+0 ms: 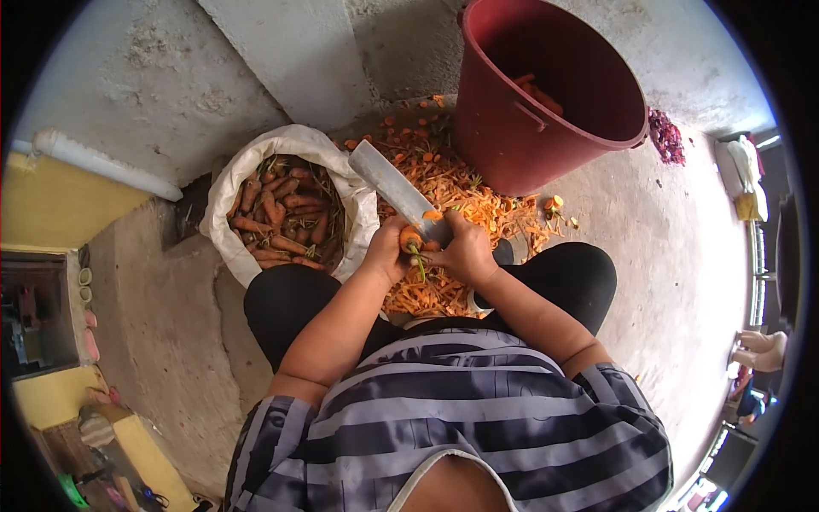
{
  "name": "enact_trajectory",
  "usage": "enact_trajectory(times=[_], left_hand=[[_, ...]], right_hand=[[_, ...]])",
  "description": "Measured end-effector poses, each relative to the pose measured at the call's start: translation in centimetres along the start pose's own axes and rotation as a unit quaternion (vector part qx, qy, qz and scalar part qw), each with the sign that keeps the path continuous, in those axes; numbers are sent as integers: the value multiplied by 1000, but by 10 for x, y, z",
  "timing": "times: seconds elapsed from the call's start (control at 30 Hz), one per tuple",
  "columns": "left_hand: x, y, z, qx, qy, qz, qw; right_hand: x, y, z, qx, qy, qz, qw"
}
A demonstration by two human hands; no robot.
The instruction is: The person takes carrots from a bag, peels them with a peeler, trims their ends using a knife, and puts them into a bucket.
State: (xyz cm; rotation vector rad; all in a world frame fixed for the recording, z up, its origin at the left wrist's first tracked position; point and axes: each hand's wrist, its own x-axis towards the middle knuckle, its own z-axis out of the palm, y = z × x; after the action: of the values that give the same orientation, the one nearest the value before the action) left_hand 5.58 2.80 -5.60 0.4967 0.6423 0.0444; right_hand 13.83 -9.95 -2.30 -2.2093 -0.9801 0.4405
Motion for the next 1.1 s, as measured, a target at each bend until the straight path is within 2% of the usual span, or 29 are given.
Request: enact_trajectory(times=[0.13, 0.33, 0.4, 0.43, 0.47, 0.5, 0.53, 0.63, 0.73, 0.77, 0.87, 0.97, 1.07, 1.1], left_hand=[[10, -10, 2, -66, 95, 9, 993], [9, -16, -8, -51, 77, 13, 996], [11, -8, -14, 102, 99, 12, 990], [6, -9, -5, 196, 159, 80, 964], [16, -14, -26, 339, 84, 202, 915], [12, -7, -20, 470, 54, 356, 806], [4, 0, -8, 574, 20, 493, 654], [-27, 5, 21, 633, -61, 412, 653], [-30, -3, 18, 713, -4, 386, 586], [-31, -4, 19, 727, 5, 374, 575], [-36, -1, 23, 723, -13, 356, 591], [-34, 0, 23, 723, -33, 279, 631], [-29, -1, 16, 684, -75, 222, 691], [-26, -2, 14, 690, -71, 208, 690]], right_hand=[[0, -1, 8, 13, -35, 21, 999], [-1, 5, 21, -74, -29, -8, 997], [7, 7, 8, 88, -47, 23, 995], [14, 18, 13, 206, -15, 34, 978], [16, 27, 2, 346, -117, 136, 921], [18, 34, -5, 395, -147, 146, 895], [19, 40, -9, 443, -176, 155, 866], [12, 49, -9, 418, -193, 107, 881], [4, 41, -7, 346, -103, -13, 933], [4, 48, 3, 369, -83, -11, 925], [4, 46, -2, 314, -91, -25, 945], [2, 45, -11, 243, -117, -52, 962], [3, 41, -17, 70, -127, -81, 986], [3, 43, -16, 75, -117, -85, 987]])
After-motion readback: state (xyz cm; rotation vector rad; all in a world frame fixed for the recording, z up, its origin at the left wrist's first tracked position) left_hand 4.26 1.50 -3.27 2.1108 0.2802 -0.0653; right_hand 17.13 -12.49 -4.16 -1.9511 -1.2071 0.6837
